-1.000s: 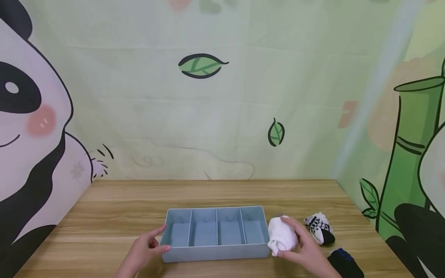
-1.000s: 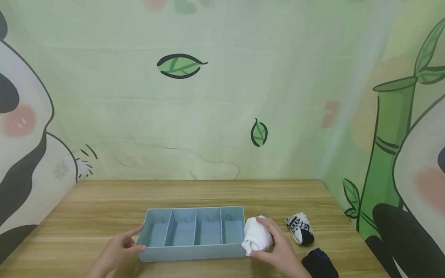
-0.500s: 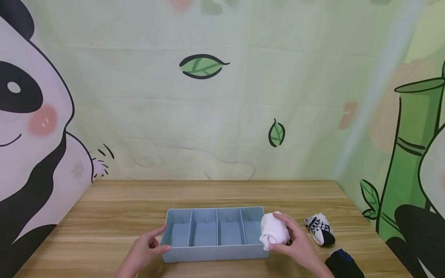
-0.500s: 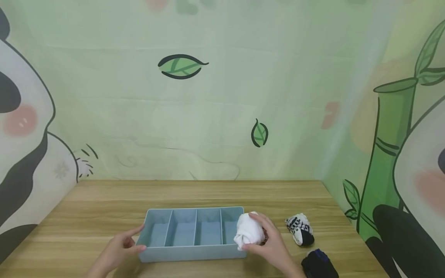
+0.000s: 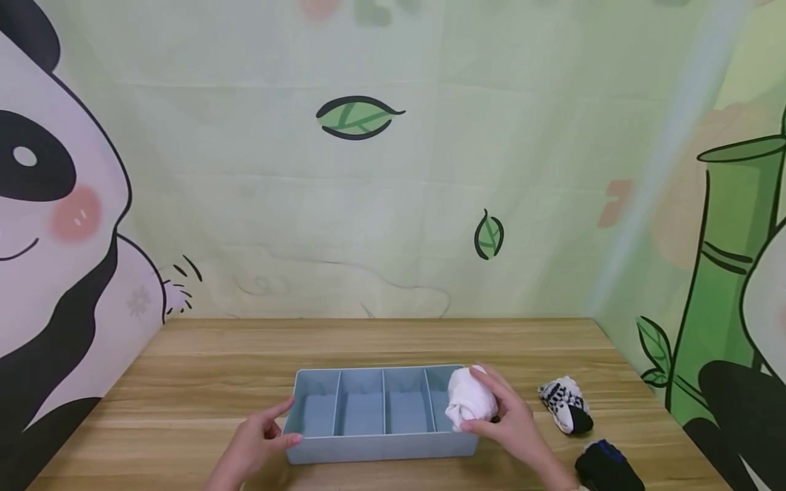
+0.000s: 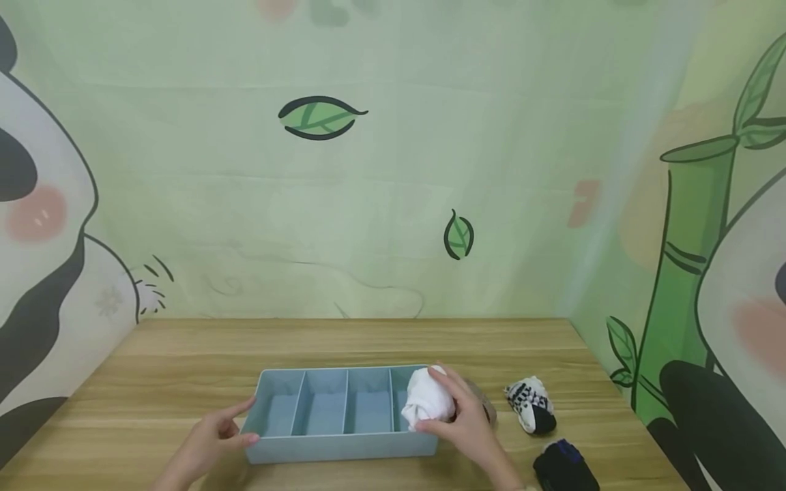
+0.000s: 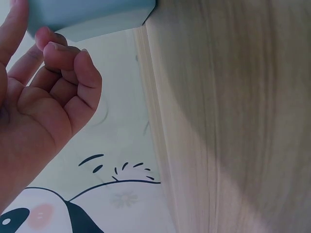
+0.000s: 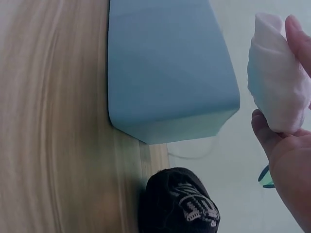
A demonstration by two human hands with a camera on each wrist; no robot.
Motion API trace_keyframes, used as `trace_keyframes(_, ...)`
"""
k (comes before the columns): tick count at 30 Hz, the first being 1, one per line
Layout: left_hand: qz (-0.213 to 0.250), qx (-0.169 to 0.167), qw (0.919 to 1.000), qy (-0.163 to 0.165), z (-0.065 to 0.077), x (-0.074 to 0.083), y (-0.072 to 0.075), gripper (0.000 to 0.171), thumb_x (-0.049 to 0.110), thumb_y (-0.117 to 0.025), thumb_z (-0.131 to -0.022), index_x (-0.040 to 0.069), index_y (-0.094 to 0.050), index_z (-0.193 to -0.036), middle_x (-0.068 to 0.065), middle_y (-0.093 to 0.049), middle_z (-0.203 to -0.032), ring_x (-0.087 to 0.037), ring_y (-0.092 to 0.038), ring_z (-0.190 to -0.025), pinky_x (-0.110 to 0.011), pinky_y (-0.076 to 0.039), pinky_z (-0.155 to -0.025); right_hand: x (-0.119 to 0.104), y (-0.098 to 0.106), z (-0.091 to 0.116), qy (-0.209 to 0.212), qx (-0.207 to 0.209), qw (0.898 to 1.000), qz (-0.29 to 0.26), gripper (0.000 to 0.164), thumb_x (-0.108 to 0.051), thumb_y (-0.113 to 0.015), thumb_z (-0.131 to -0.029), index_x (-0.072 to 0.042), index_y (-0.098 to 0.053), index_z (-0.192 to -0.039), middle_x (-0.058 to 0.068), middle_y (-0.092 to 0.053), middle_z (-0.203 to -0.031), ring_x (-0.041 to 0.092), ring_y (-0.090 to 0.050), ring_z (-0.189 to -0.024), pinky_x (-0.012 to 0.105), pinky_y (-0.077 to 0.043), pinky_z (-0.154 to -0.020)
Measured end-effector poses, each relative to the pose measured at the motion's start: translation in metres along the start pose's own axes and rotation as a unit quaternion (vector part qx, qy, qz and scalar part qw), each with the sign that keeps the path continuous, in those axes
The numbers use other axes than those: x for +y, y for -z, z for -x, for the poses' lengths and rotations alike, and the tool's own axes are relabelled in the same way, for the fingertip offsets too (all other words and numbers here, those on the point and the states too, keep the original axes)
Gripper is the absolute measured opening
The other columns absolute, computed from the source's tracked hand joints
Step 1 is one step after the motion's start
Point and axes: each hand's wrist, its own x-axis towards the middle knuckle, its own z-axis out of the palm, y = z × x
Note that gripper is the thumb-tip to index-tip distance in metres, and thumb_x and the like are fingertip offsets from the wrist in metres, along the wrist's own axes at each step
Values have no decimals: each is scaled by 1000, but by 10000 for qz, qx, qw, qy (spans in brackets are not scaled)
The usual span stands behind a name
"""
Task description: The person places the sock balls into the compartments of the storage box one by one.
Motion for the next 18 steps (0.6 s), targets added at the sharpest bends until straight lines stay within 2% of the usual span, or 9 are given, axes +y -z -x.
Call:
trace_keyframes(4,-10,18,10000,-18,1,1,0,61,11,-74,-71,1,-50,-125,-2,-39,-59,-14,-35,-55,-23,-29,-48,4,-3,-4,-19,62,9993,363,70,-3,-81,-58,2,-50,-121,26,-37,-130,2,-39,-114,15,-36,-85)
trace_keyframes(11,-47,19,10000,26,2,1,0,60,11,-74,-71,2,-50,-126,-2,-40,-59,-14,-36,-55,-23,-29,-48,5,-10,-8,45,33,9938,1112,66,-16,-82,-60,-5,-56,-119,18,-42,-131,31,-43,-113,23,-40,-82)
trace_keyframes(18,-37,-9,9999,97,1,1,1,61,12,-74,-72,2,-49,-127,-2,-40,-60,-15,-36,-56,-23,-29,-48,13,-19,-10,76,-27,9865,1635,66,-11,-83,-56,-2,-57,-116,17,-43,-130,34,-43,-113,26,-40,-84)
